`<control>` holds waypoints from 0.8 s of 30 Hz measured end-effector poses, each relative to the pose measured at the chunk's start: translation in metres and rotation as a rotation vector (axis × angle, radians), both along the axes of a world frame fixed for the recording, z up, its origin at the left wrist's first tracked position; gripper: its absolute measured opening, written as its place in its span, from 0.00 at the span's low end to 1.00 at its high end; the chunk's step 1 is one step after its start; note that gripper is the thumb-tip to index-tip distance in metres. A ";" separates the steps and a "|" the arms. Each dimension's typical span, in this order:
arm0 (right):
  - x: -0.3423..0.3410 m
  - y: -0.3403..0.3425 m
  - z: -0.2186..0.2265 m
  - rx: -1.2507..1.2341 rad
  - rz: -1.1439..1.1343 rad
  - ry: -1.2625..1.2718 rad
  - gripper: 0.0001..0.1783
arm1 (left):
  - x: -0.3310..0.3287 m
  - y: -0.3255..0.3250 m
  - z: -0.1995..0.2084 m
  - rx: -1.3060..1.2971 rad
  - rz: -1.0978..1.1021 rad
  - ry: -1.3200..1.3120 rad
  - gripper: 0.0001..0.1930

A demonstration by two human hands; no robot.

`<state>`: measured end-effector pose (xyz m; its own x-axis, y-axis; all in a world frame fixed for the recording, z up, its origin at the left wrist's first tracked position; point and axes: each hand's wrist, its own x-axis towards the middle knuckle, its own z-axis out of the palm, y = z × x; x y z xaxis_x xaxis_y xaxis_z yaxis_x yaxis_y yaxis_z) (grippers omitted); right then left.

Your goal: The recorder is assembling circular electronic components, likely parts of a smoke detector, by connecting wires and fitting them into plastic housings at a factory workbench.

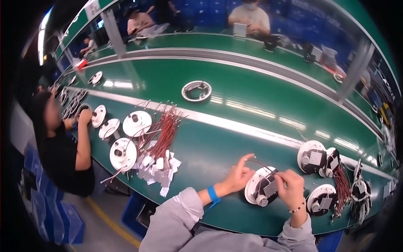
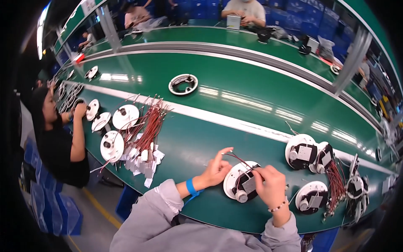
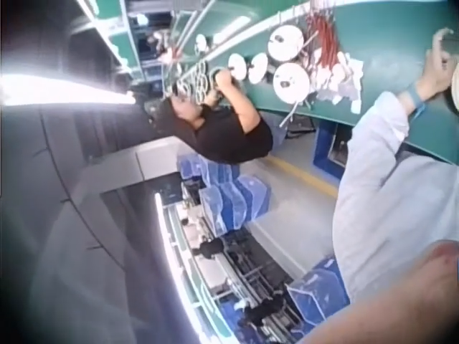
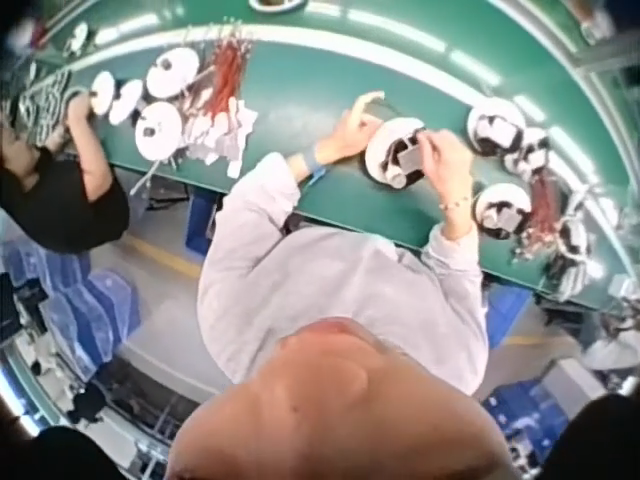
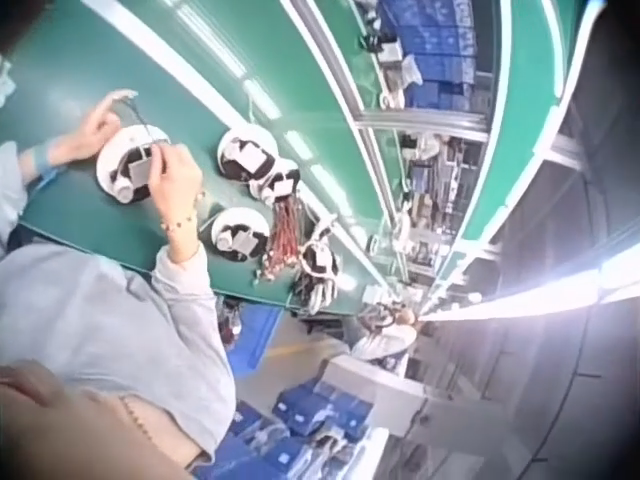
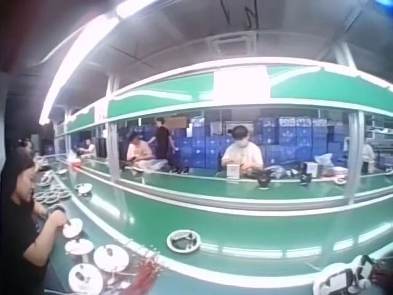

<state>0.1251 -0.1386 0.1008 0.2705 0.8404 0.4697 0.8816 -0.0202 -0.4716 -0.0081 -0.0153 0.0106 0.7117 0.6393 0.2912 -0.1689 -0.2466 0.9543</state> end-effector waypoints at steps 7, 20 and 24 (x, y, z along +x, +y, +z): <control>-0.007 0.001 -0.004 -0.116 0.072 -0.090 0.08 | 0.006 -0.010 -0.006 -0.030 -0.092 -0.064 0.16; -0.004 0.003 -0.002 -0.293 0.170 0.009 0.09 | 0.001 -0.002 -0.013 -0.394 -0.025 -0.008 0.14; 0.010 -0.004 -0.004 -0.181 0.161 0.060 0.06 | 0.014 0.002 -0.011 -0.468 -0.005 -0.074 0.15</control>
